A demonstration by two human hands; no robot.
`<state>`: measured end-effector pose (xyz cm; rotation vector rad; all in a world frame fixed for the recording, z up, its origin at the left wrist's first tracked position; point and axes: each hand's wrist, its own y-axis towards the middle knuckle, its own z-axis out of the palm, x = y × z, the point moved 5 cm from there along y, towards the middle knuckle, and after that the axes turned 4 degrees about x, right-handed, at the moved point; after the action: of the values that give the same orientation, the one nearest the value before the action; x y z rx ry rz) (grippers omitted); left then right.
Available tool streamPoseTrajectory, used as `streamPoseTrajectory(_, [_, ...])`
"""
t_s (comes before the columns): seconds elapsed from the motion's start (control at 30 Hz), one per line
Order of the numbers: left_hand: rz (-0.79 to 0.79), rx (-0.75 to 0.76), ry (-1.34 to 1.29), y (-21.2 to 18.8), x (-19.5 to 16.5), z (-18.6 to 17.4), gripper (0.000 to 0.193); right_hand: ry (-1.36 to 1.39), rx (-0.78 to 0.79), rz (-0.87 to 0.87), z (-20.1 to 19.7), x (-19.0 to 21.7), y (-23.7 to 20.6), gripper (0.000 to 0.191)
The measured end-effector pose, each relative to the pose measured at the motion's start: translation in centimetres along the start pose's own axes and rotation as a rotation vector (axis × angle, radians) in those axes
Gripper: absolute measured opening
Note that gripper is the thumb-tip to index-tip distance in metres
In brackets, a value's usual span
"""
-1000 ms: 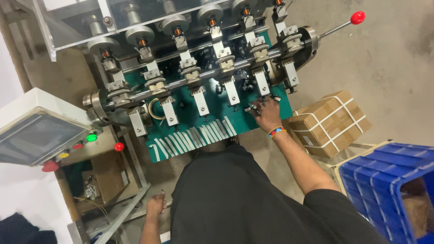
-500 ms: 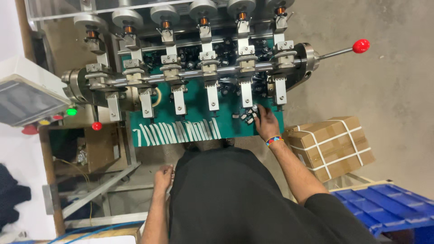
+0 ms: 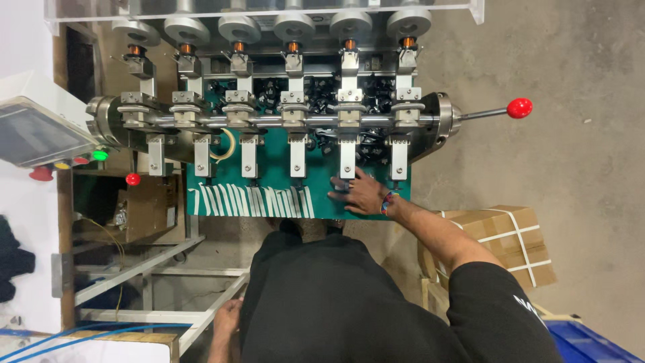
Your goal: The person operates a multi-station bench machine, placing small black components into its fixtures and pulling the red-handled lever to cycle it. They use scissors to trim material from the parts, wipe the machine area with a black cloth, and retrieve a cardboard box from a blue crate.
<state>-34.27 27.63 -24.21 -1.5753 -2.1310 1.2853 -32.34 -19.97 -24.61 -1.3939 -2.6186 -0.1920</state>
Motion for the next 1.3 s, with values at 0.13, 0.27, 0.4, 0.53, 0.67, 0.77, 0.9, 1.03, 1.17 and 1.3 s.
streamPoseTrajectory(0.13, [0.061, -0.066, -0.043, 0.1, -2.4, 0.2, 0.045, 0.124, -0.137, -0.018, -0.9, -1.5, -1.4, 0.059])
streamPoseTrajectory(0.27, [0.069, -0.094, 0.006, -0.1, -4.1, 0.1, 0.045, 0.149, -0.123, 0.008, -1.2, -2.3, -2.2, 0.049])
streamPoseTrajectory(0.4, [0.033, -0.093, 0.057, -0.7, -4.3, -0.3, 0.046, 0.11, -0.166, 0.051, -1.8, -2.2, -2.1, 0.045])
streamPoseTrajectory(0.53, [-0.026, -0.097, 0.062, -0.9, -3.6, -0.5, 0.046, 0.014, -0.233, 0.154, -2.2, -1.7, -1.4, 0.04])
streamPoseTrajectory(0.67, [0.06, -0.084, 0.049, -0.7, -4.1, -0.3, 0.049, -0.082, 0.035, 0.354, -0.6, -1.7, 0.2, 0.031])
streamPoseTrajectory(0.77, [0.019, -0.067, 0.086, -0.5, -4.3, 0.0, 0.052, 0.009, 0.041, 0.409, -0.4, -1.7, 1.0, 0.028])
streamPoseTrajectory(0.9, [0.115, -0.074, -0.028, -0.5, -4.9, 0.0, 0.053, 0.006, -0.128, 0.324, -1.5, -1.4, 1.3, 0.056])
streamPoseTrajectory(1.03, [0.125, -0.109, -0.028, -0.7, -4.2, -0.1, 0.054, -0.02, -0.197, 0.234, -2.4, -1.1, 0.3, 0.058])
streamPoseTrajectory(1.17, [0.028, -0.057, -0.045, -1.1, -2.5, 0.3, 0.057, 0.067, -0.329, 0.199, -2.9, -1.4, -1.0, 0.045])
streamPoseTrajectory(1.3, [-0.049, -0.051, 0.042, -1.5, -1.3, 0.2, 0.061, 0.082, -0.245, 0.211, -1.8, -2.1, -1.1, 0.049])
